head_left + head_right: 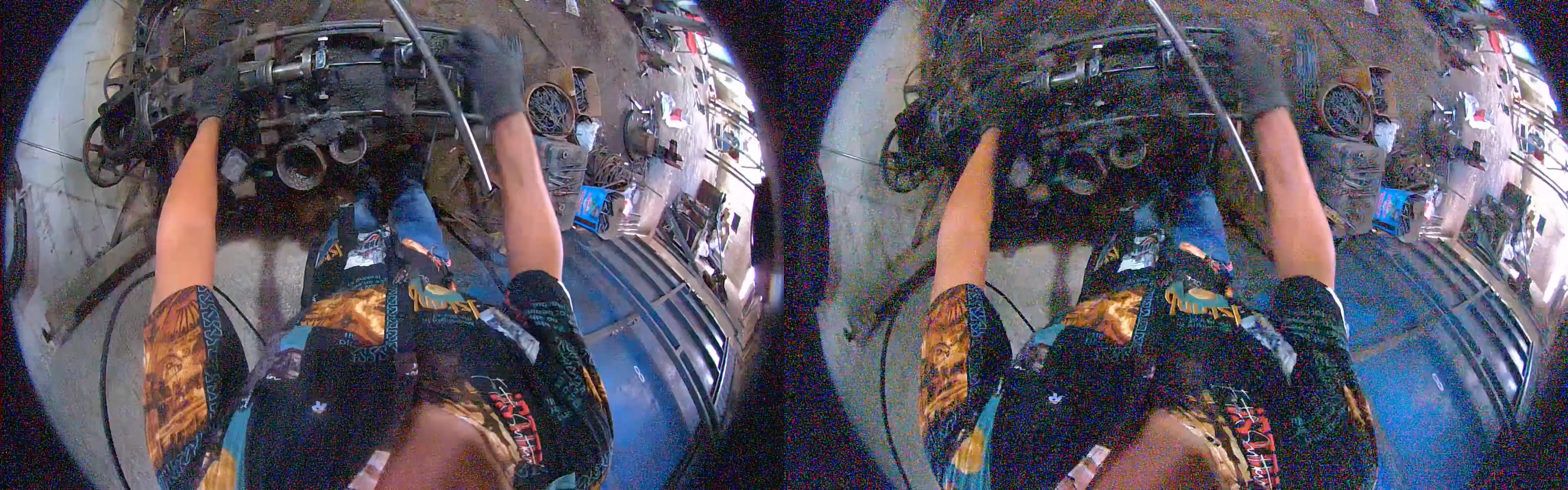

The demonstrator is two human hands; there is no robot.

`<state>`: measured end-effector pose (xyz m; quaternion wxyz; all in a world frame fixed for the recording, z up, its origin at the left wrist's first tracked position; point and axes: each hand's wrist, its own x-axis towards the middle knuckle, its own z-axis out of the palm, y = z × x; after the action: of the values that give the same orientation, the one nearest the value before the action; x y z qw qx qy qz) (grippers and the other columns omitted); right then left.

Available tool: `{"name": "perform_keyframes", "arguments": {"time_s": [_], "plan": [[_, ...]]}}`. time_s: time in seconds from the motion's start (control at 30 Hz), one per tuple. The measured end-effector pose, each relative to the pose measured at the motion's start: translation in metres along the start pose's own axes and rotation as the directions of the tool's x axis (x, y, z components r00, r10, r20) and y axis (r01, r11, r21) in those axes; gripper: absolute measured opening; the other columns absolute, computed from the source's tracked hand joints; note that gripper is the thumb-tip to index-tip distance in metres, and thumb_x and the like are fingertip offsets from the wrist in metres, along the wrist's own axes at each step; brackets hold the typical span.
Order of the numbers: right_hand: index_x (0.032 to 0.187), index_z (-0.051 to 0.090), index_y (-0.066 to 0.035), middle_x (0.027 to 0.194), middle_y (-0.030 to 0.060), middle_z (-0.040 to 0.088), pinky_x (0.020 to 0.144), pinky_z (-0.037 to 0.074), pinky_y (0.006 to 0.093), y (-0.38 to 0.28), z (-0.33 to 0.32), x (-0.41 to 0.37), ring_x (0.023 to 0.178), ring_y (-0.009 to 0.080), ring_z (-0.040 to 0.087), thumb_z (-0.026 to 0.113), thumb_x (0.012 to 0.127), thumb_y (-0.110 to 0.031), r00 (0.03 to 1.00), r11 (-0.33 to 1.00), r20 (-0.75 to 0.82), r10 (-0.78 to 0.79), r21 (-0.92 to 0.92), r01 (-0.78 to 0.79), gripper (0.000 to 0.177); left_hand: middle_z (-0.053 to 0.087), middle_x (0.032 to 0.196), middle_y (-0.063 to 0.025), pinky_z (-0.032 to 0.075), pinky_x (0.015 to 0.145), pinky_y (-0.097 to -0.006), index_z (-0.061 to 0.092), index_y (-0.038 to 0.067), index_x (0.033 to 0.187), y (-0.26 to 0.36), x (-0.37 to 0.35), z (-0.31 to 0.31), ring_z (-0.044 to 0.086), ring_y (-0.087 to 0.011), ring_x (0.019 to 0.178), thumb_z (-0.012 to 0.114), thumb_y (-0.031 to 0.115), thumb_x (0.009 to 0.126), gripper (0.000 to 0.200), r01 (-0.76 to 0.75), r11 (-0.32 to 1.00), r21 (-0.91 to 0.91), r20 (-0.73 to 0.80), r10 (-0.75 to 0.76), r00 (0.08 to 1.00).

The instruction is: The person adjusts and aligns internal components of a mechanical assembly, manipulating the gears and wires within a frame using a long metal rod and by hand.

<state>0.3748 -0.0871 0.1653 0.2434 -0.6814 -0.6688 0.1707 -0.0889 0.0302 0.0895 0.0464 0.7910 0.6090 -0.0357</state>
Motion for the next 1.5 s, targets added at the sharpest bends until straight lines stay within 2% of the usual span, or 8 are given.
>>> {"name": "perform_keyframes", "arguments": {"time_s": [0.1, 0.13, 0.3, 0.57, 0.7, 0.73, 0.9, 1.5], "plan": [[0.110, 0.059, -0.002, 0.099, 0.0155, 0.064, 0.076, 0.053, 0.0312, 0.096, 0.022, -0.059, 0.093, 0.0223, 0.063, 0.048, 0.096, -0.019, 0.718, -0.299, 0.626, 0.306, 0.779, -0.551, 0.025, 0.061, 0.113, -0.0199, 0.048, 0.082, -0.0489, 0.055, 0.011, 0.120, 0.006, -0.003, 0.019, 0.060, -0.0401, 0.095, 0.037, 0.031, 0.095, 0.037, 0.019, 1.000, 0.006, -0.100, -0.018, 0.995], [0.110, 0.059, -0.002, 0.099, 0.0155, 0.064, 0.076, 0.053, 0.0312, 0.105, 0.043, -0.071, 0.093, 0.0223, 0.063, 0.048, 0.096, -0.019, 0.710, -0.311, 0.637, 0.300, 0.769, -0.558, 0.025, 0.061, 0.113, -0.0199, 0.048, 0.082, -0.0489, 0.055, 0.011, 0.120, 0.008, -0.006, 0.022, 0.060, -0.0401, 0.095, 0.037, 0.031, 0.095, 0.037, 0.025, 1.000, 0.015, -0.088, -0.023, 0.996], [0.115, 0.060, -0.002, 0.101, 0.0144, 0.066, 0.081, 0.052, 0.0313, 0.140, 0.187, -0.089, 0.092, 0.0211, 0.062, 0.054, 0.093, -0.024, 0.930, 0.500, 0.180, 0.321, 0.802, -0.328, 0.032, 0.059, 0.118, -0.0194, 0.047, 0.087, -0.0455, 0.054, 0.012, 0.124, 0.037, -0.004, -0.019, 0.059, -0.0375, 0.102, 0.041, 0.020, 0.093, 0.035, -0.030, 0.978, 0.206, 0.071, 0.016, 0.997], [0.110, 0.062, 0.000, 0.104, 0.0102, 0.066, 0.086, 0.049, 0.0315, 0.076, 0.164, -0.018, 0.093, 0.0173, 0.061, 0.056, 0.093, -0.024, 0.668, 0.259, 0.452, 0.591, 0.678, -0.688, 0.030, 0.059, 0.118, -0.0174, 0.046, 0.091, -0.0438, 0.050, 0.009, 0.129, -0.006, 0.004, 0.030, 0.058, -0.0344, 0.106, 0.043, 0.016, 0.091, 0.040, -0.207, 0.954, 0.218, -0.161, 0.244, 0.956], [0.103, 0.062, -0.010, 0.087, 0.0156, 0.068, 0.073, 0.052, 0.0414, 0.029, 0.107, -0.020, 0.083, 0.0278, 0.066, 0.058, 0.089, -0.027, 0.939, 0.926, -0.044, 0.340, -0.158, -0.342, 0.022, 0.057, 0.122, -0.0166, 0.046, 0.091, -0.0434, 0.049, 0.009, 0.131, -0.011, 0.002, 0.025, 0.057, -0.0344, 0.107, 0.041, 0.019, 0.093, 0.040, -0.228, 0.947, 0.227, -0.100, 0.255, 0.962], [0.106, 0.061, -0.015, 0.085, 0.0171, 0.068, 0.071, 0.051, 0.0456, 0.139, 0.190, -0.027, 0.084, 0.0362, 0.066, 0.066, 0.081, -0.033, 0.856, 0.656, -0.028, 0.516, 0.656, -0.373, 0.031, 0.057, 0.122, -0.0166, 0.046, 0.091, -0.0434, 0.049, 0.009, 0.131, -0.010, 0.003, 0.023, 0.057, -0.0344, 0.107, 0.041, 0.019, 0.093, 0.040, -0.234, 0.947, 0.222, -0.104, 0.261, 0.960], [0.105, 0.062, -0.011, 0.101, 0.0154, 0.067, 0.077, 0.050, 0.0428, 0.110, 0.117, -0.043, 0.093, 0.0345, 0.064, 0.071, 0.079, -0.032, 0.848, 0.820, -0.156, 0.507, -0.216, -0.530, 0.034, 0.058, 0.120, -0.0167, 0.047, 0.088, -0.0450, 0.048, 0.009, 0.132, -0.024, 0.004, 0.033, 0.058, -0.0358, 0.104, 0.042, 0.020, 0.093, 0.041, -0.202, 0.966, 0.162, -0.171, 0.229, 0.958], [0.088, 0.062, -0.005, 0.080, 0.0088, 0.066, 0.070, 0.051, 0.0345, 0.234, -0.014, -0.133, 0.080, 0.0207, 0.064, 0.064, 0.083, -0.022, 0.829, 0.762, -0.439, 0.347, -0.383, -0.522, 0.017, 0.056, 0.123, -0.0201, 0.046, 0.087, -0.0469, 0.052, 0.007, 0.127, -0.032, 0.040, 0.021, 0.057, -0.0381, 0.105, 0.045, 0.021, 0.092, 0.038, -0.090, 0.996, 0.020, 0.042, 0.089, 0.995]]}}
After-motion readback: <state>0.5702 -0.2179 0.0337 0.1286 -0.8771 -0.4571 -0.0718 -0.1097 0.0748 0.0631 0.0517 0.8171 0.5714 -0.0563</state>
